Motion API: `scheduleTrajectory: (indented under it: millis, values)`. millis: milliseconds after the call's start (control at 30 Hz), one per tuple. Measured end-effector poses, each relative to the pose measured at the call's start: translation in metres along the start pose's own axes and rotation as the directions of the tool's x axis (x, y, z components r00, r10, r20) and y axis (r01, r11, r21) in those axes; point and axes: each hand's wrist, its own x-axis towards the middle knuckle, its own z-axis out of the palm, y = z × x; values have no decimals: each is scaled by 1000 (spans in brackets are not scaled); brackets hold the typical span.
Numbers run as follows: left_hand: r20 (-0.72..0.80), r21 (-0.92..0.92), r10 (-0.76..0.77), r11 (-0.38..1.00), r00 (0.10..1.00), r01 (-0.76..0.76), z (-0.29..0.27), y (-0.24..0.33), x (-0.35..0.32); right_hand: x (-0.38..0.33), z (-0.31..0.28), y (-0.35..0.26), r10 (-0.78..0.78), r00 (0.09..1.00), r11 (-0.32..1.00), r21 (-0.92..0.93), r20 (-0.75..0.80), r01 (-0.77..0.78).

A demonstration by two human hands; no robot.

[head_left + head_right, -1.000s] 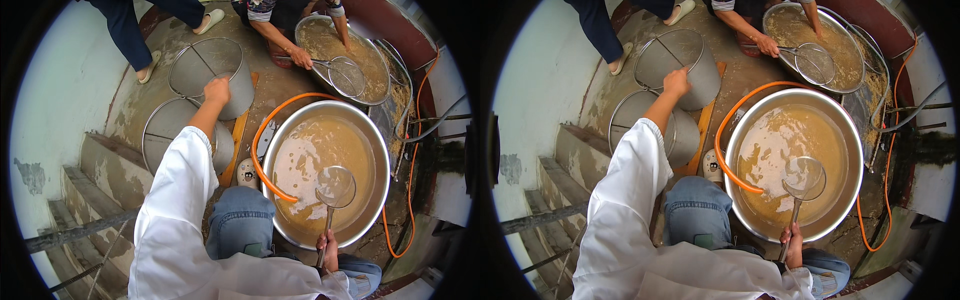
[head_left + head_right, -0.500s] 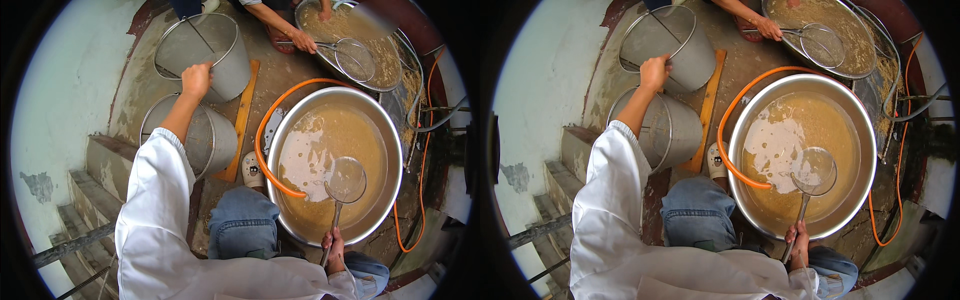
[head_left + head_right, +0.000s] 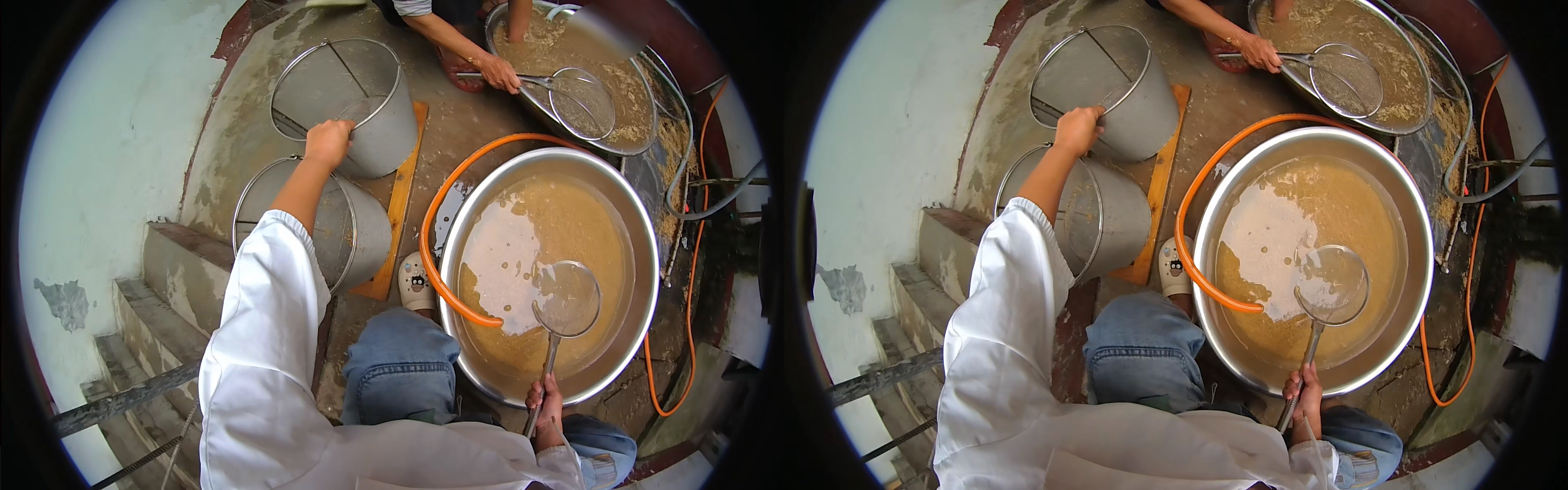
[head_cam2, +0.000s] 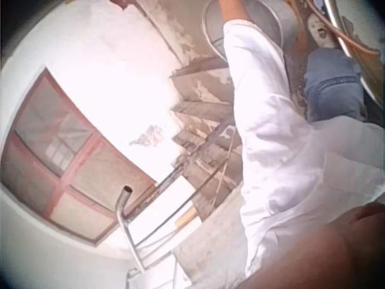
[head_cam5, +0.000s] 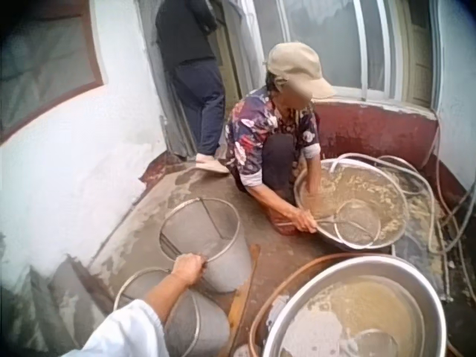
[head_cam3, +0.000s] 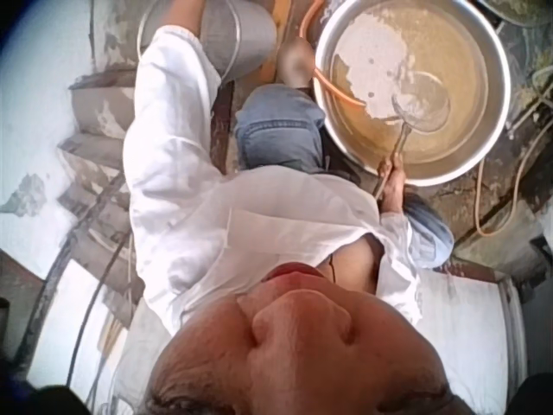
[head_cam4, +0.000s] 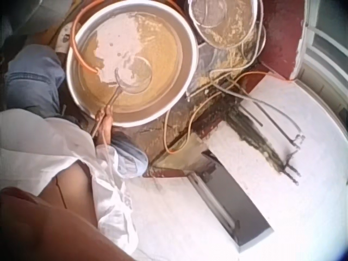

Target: The person sits on the floor and uses a mesh strainer to scoop grains from a large metal basin filled with water. They repeatedly lift the strainer to drain water and return the grains to the basin, occasionally using their hand to agitate the mixture. Another person is visible nearby working with a separate tray of grains.

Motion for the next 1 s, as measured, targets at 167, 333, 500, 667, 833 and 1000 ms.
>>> scheduleTrajectory:
  millis: [167,333,500,667,833,1000]
  values:
    - [133,86,-72,994,989,61,-6,-1,1,0,-1,-1,7,1000,1000,17,-8,-7]
    - [1,-101,-21,995,1000,21,-16,-3,-18,7,-17,4,8,998,1000,15,56,-9]
    - [-317,-399,-189,915,929,50,-70,-25,-45,16,-10,6,-17,998,1000,-15,-64,16]
    - [-457,-600,-148,779,877,-181,-153,31,-127,39,-38,-1,102,988,988,107,113,-114]
    - [-481,-758,40,482,876,-439,-216,155,-200,23,-21,2,-309,928,877,-440,-206,194]
    - [-511,-689,266,442,817,-575,-247,238,-213,-9,-7,-19,-865,502,139,-965,-9,222]
